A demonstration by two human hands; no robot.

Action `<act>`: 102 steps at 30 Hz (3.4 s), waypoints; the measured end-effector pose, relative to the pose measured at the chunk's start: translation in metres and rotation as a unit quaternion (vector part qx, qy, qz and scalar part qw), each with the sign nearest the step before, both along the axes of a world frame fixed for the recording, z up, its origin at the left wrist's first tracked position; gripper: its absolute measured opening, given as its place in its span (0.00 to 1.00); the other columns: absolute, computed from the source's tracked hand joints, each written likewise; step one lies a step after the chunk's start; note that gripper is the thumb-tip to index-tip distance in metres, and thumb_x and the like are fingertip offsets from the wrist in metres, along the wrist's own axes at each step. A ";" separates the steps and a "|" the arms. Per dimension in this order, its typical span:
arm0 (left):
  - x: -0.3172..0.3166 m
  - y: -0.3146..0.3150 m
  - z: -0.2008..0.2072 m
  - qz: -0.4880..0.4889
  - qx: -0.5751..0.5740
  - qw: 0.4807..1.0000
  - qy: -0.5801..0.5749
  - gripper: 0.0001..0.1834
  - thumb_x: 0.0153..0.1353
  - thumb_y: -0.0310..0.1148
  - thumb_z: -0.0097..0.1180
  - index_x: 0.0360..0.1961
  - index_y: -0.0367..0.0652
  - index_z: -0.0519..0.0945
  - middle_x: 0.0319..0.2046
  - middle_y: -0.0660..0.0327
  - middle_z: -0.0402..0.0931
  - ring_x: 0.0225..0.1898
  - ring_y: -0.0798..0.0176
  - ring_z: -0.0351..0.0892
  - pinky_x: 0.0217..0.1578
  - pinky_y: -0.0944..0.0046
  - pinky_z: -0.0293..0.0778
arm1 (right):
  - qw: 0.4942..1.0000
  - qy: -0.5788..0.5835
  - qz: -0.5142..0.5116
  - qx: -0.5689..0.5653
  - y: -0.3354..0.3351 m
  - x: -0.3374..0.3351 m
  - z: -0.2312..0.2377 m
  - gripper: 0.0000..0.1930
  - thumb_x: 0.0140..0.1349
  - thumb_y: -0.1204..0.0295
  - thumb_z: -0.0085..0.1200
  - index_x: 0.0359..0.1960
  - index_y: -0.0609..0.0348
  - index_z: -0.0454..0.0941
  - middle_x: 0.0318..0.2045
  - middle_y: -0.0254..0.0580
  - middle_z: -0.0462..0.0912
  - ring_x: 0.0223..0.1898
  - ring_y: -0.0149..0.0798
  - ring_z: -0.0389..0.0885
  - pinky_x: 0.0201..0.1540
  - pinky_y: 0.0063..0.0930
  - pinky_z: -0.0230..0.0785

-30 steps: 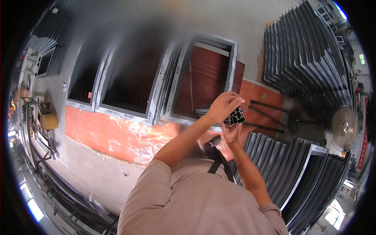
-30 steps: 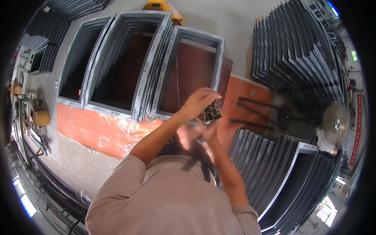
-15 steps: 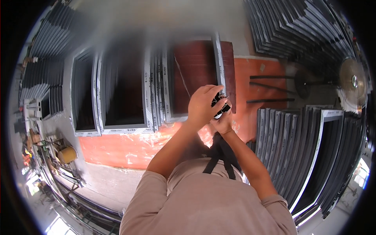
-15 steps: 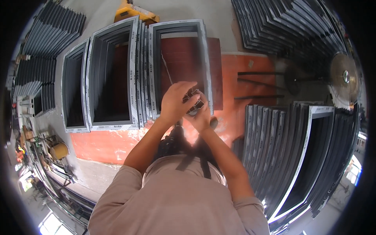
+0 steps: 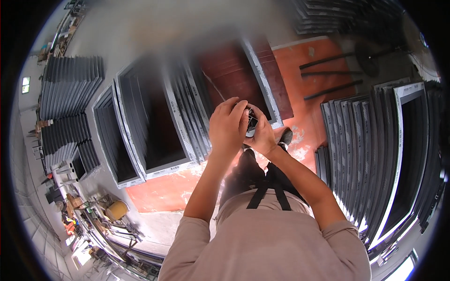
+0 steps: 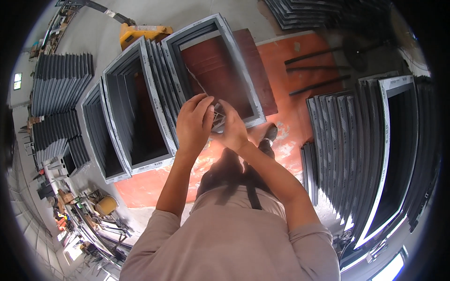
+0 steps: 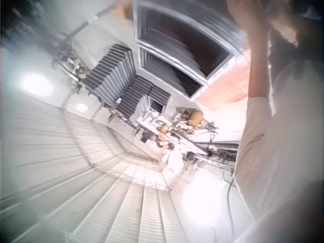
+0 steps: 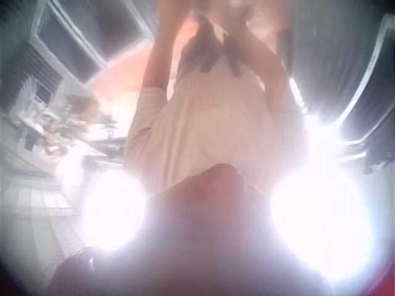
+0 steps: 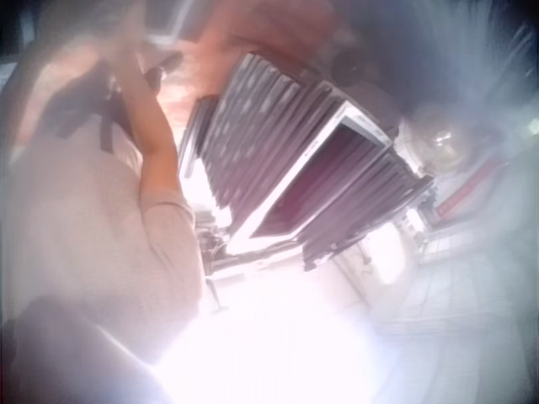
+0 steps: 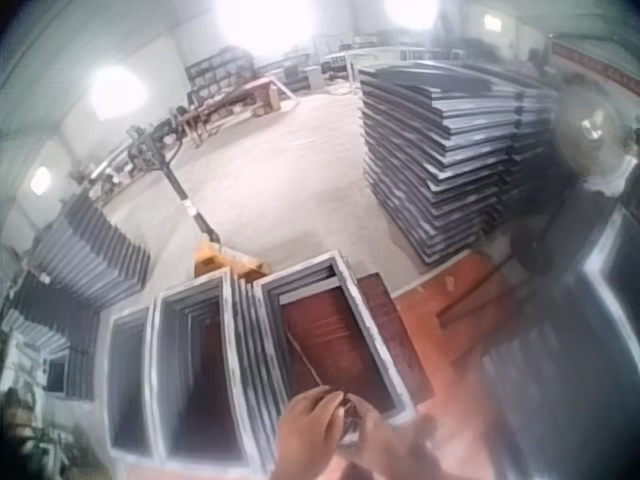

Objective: The person fits metal profiles into window frames, gathers loose metal profiles from the floor, and aligns a bundle of metal profiles by hand.

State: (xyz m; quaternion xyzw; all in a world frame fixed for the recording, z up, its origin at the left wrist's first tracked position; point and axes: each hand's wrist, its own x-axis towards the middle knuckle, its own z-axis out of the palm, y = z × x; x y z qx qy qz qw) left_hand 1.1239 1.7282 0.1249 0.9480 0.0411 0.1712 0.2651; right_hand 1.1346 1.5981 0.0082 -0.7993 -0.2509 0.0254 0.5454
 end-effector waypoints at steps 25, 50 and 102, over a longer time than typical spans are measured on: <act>0.006 -0.003 -0.003 -0.073 0.038 0.997 0.001 0.11 0.60 0.26 0.59 0.43 0.49 0.85 0.48 0.59 0.81 0.50 0.51 0.79 0.50 0.54 0.73 | 1.000 -0.003 0.006 0.028 -0.040 0.007 0.039 0.31 0.51 0.68 0.72 0.57 0.62 0.75 0.59 0.51 0.76 0.58 0.55 0.76 0.60 0.43 0.70; 0.013 -0.020 -0.004 -0.073 0.026 0.997 0.014 0.12 0.58 0.28 0.58 0.43 0.52 0.86 0.47 0.58 0.82 0.50 0.48 0.80 0.52 0.51 0.76 | 0.978 0.034 -0.133 -0.154 -0.168 0.028 -0.058 0.15 0.59 0.62 0.69 0.41 0.56 0.79 0.38 0.41 0.84 0.41 0.43 0.83 0.45 0.37 0.75; 0.023 0.009 -0.018 -0.160 0.143 0.975 -0.048 0.13 0.66 0.27 0.49 0.46 0.35 0.82 0.42 0.50 0.81 0.46 0.49 0.79 0.50 0.50 0.75 | 0.798 0.202 -0.409 -0.394 -0.700 -0.075 0.149 0.28 0.66 0.41 0.52 0.40 0.55 0.86 0.35 0.51 0.86 0.42 0.54 0.84 0.48 0.44 0.74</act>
